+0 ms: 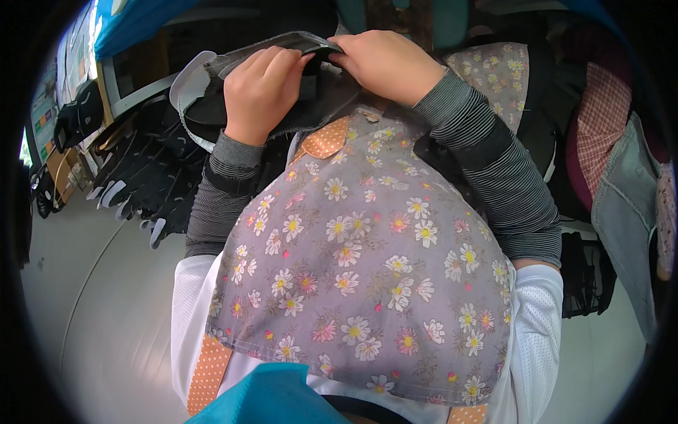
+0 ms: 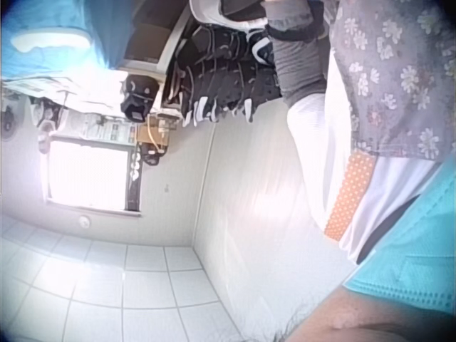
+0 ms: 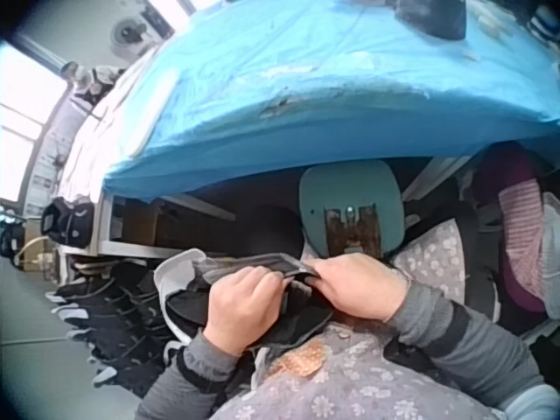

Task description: Inserting foam padding into a black shoe upper and checking the fit.

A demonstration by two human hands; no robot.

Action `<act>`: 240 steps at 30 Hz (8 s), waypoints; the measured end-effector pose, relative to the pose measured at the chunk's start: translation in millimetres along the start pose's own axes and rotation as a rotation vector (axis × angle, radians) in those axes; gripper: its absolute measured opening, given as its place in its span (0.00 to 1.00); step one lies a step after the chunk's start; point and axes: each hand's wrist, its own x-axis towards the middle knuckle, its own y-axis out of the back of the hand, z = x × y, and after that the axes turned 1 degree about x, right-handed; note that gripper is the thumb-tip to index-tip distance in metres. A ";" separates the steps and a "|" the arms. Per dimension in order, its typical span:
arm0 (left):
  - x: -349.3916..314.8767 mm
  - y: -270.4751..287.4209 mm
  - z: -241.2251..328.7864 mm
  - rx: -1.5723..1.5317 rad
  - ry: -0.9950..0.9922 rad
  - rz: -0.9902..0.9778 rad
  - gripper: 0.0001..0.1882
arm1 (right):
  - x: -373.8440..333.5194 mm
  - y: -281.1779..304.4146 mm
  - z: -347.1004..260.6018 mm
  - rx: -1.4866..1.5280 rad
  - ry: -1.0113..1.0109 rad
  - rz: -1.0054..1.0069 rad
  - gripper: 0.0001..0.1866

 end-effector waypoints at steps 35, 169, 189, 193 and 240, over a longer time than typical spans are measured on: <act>1.0 -2.0 -7.9 0.032 0.040 0.032 0.07 | 15.6 10.1 -13.3 0.208 -0.049 0.020 0.19; -1.9 67.6 -66.0 0.146 0.292 0.085 0.14 | 33.4 4.0 -23.0 0.236 0.213 0.274 0.13; 5.8 80.7 -51.8 -0.145 0.391 0.088 0.13 | 38.1 16.5 -43.9 0.081 0.077 0.161 0.14; -1.9 80.1 -51.1 -0.065 0.342 0.019 0.13 | 40.6 6.9 -33.8 0.013 0.015 0.167 0.12; -29.4 72.4 18.3 -1.463 0.860 -0.090 0.24 | -10.6 97.0 -101.6 -0.340 0.488 0.321 0.06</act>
